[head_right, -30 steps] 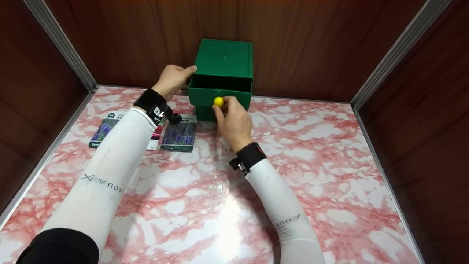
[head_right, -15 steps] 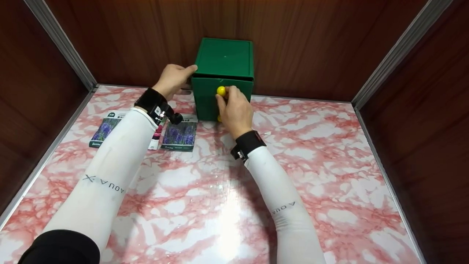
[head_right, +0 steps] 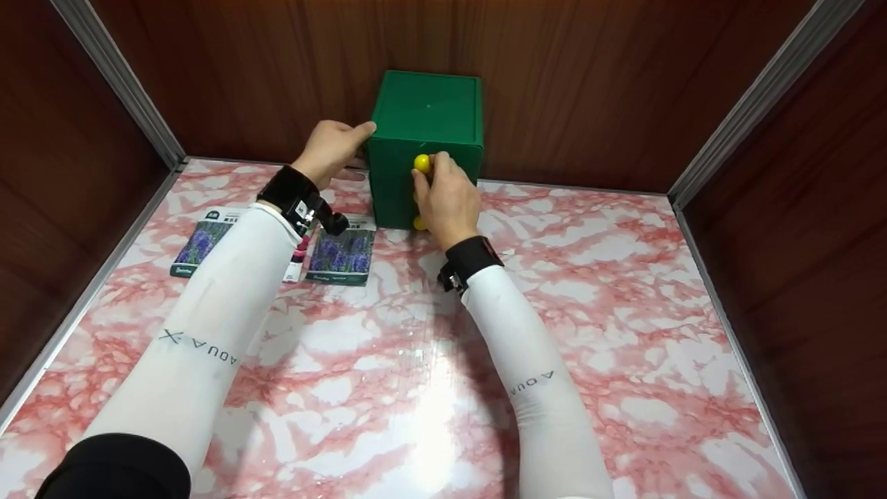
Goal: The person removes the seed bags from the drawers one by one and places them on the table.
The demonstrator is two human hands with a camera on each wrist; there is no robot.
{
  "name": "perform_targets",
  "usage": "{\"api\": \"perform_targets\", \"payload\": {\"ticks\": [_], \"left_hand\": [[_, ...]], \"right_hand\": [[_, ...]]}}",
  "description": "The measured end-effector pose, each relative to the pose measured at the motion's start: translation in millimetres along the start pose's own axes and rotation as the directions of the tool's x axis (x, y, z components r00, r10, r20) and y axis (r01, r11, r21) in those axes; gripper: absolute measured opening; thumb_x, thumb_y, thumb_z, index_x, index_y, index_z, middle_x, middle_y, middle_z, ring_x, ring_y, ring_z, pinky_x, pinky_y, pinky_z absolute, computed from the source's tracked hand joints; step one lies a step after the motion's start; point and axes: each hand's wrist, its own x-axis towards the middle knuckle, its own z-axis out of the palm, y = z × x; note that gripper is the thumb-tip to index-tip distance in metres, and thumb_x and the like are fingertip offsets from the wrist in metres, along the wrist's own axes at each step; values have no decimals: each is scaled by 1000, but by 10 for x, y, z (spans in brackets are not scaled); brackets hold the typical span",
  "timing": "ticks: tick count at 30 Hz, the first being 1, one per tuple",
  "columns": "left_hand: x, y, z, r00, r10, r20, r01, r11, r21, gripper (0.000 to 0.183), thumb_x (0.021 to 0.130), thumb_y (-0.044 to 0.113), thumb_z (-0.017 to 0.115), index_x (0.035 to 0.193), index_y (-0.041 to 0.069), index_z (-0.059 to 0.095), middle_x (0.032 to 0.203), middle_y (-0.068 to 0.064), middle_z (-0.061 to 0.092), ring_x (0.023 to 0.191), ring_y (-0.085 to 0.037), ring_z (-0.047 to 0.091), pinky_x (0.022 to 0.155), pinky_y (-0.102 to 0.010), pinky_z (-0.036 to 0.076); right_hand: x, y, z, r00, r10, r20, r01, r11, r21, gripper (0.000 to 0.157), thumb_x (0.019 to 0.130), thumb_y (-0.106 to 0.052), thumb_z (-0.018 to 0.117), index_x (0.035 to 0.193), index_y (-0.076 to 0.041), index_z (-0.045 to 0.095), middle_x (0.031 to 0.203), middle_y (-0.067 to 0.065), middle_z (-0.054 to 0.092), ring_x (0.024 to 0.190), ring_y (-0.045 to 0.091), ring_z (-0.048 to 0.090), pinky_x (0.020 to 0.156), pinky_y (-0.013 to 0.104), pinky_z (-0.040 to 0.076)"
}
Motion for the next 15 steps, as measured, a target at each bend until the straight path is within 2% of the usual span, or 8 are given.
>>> {"api": "perform_targets", "payload": {"ticks": [8,15], "left_hand": [[-31,20,-8,1000,-11,8,11,1000,7,64,114,49,63,64,17,39,60,5,36,53,-12,41,52,-26,33],[-47,30,-8,1000,-10,13,9,1000,10,64,114,50,63,64,17,38,60,6,32,51,-11,36,51,-25,30]], "right_hand": [[17,18,-22,1000,-20,5,20,1000,1,40,113,-39,67,136,-8,61,124,12,75,102,30,74,93,40,63],[-30,61,12,1000,11,-26,-8,996,90,44,110,-39,73,138,-8,60,122,9,78,100,26,75,90,38,63]]}}
